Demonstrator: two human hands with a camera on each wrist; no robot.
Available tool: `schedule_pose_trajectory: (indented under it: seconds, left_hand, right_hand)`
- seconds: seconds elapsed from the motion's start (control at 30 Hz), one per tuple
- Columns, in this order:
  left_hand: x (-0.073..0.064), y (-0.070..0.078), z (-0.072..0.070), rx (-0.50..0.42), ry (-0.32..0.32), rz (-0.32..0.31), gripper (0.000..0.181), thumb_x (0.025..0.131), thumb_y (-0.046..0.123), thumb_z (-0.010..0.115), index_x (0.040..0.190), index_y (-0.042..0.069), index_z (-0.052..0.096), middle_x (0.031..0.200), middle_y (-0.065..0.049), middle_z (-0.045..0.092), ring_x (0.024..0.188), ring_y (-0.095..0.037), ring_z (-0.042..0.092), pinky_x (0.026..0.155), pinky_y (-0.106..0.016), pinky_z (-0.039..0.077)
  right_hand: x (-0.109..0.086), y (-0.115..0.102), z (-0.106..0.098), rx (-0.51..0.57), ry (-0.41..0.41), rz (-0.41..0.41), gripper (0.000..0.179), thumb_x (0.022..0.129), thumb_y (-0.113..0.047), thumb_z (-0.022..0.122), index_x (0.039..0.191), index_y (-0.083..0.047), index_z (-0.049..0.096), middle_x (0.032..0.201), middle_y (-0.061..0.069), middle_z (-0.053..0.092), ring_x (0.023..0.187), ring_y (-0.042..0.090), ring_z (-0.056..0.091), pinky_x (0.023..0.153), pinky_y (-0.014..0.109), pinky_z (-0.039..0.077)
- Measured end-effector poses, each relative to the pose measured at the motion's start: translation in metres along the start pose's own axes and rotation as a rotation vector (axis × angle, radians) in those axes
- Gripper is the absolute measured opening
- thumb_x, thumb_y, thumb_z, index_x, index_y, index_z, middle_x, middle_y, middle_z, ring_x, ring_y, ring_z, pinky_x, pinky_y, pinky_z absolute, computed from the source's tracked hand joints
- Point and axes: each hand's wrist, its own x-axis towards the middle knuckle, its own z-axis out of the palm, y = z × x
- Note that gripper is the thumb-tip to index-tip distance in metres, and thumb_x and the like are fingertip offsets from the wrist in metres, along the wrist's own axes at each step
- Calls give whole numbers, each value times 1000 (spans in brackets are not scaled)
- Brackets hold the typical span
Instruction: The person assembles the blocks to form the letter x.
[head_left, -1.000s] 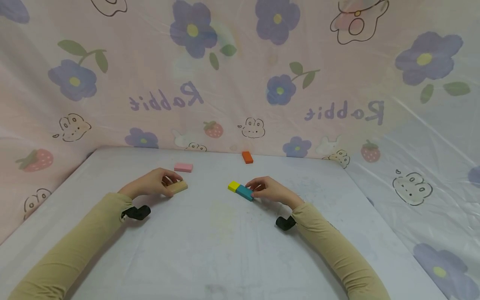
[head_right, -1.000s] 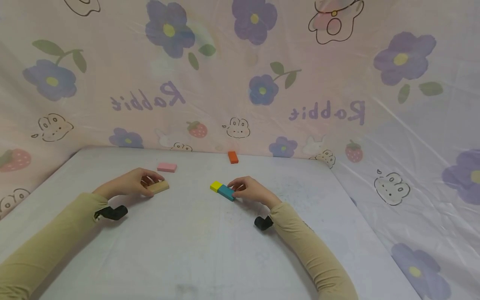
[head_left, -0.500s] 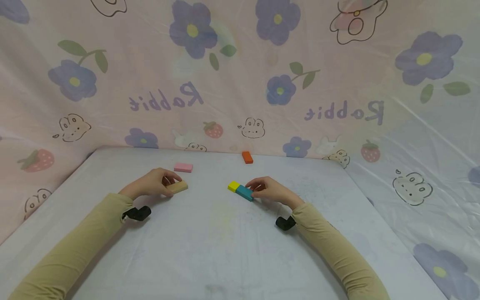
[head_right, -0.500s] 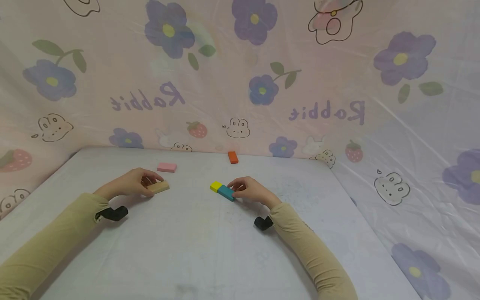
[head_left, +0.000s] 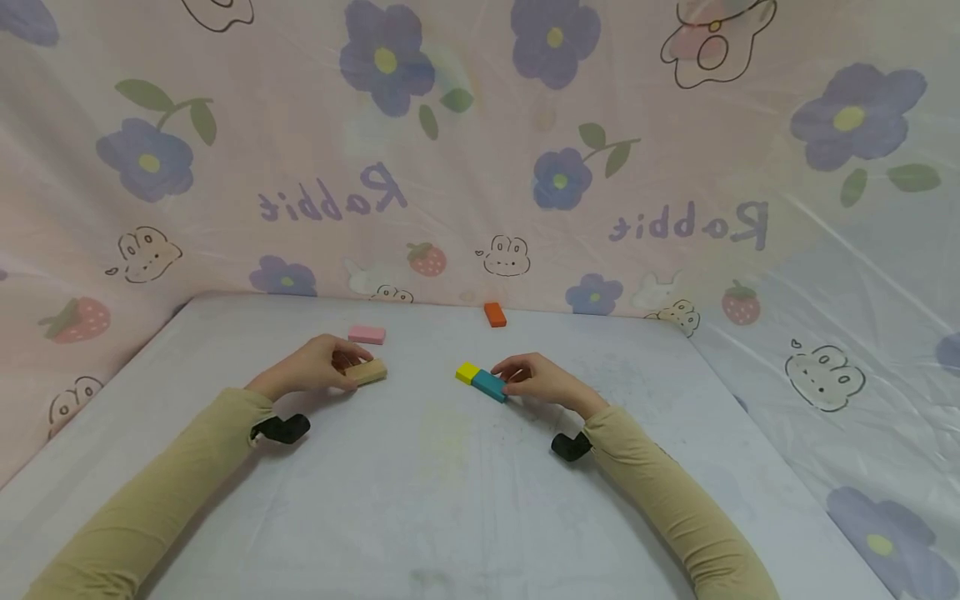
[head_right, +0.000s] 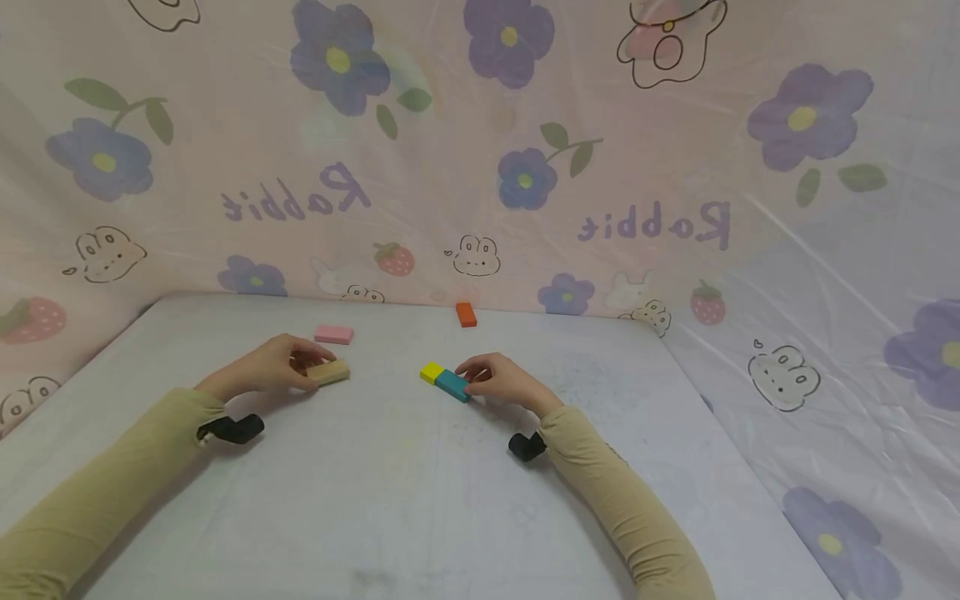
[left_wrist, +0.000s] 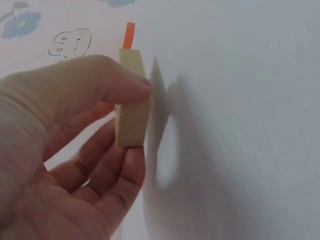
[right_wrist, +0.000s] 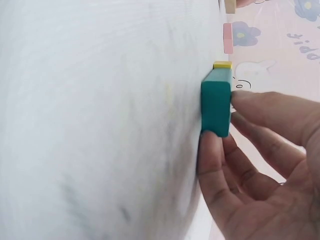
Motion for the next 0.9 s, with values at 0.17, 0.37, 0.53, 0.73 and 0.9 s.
schedule_pose_trajectory:
  seconds: [0.17,0.37,0.53,0.73,0.9]
  left_hand:
    - [4,8,4,-49,29,35,44,75,6,79,117,2,66,101,-8,65,90,-21,58,81,-35,50]
    - [8,16,10,-111,39,62,44,76,3,78,118,0,65,100,-10,65,89,-23,60,78,-31,52]
    - [13,20,18,-135,33,64,44,75,2,79,117,0,66,100,-10,64,89,-22,60,78,-30,52]
    - [18,25,29,-139,-2,98,42,73,3,81,113,0,68,101,-7,65,87,-20,61,77,-31,53]
    - [22,36,39,-112,-33,104,42,72,5,81,112,1,69,93,-4,66,83,-18,61,75,-30,52]
  right_hand:
    - [1,1,0,-3,3,-1,33,90,-10,65,123,-9,63,110,6,62,98,21,57,84,34,47]
    - [1,1,0,-5,3,-9,33,90,-10,65,123,-9,63,111,6,62,99,21,57,84,35,47]
    - [1,2,0,-10,1,-6,33,90,-10,65,123,-9,63,109,6,61,98,21,57,84,34,47]
    - [1,3,1,-22,2,-5,33,90,-9,64,123,-9,63,110,5,62,99,20,57,84,33,47]
    - [1,3,0,-20,2,-8,32,90,-10,65,122,-10,64,109,4,62,97,20,58,83,33,47]
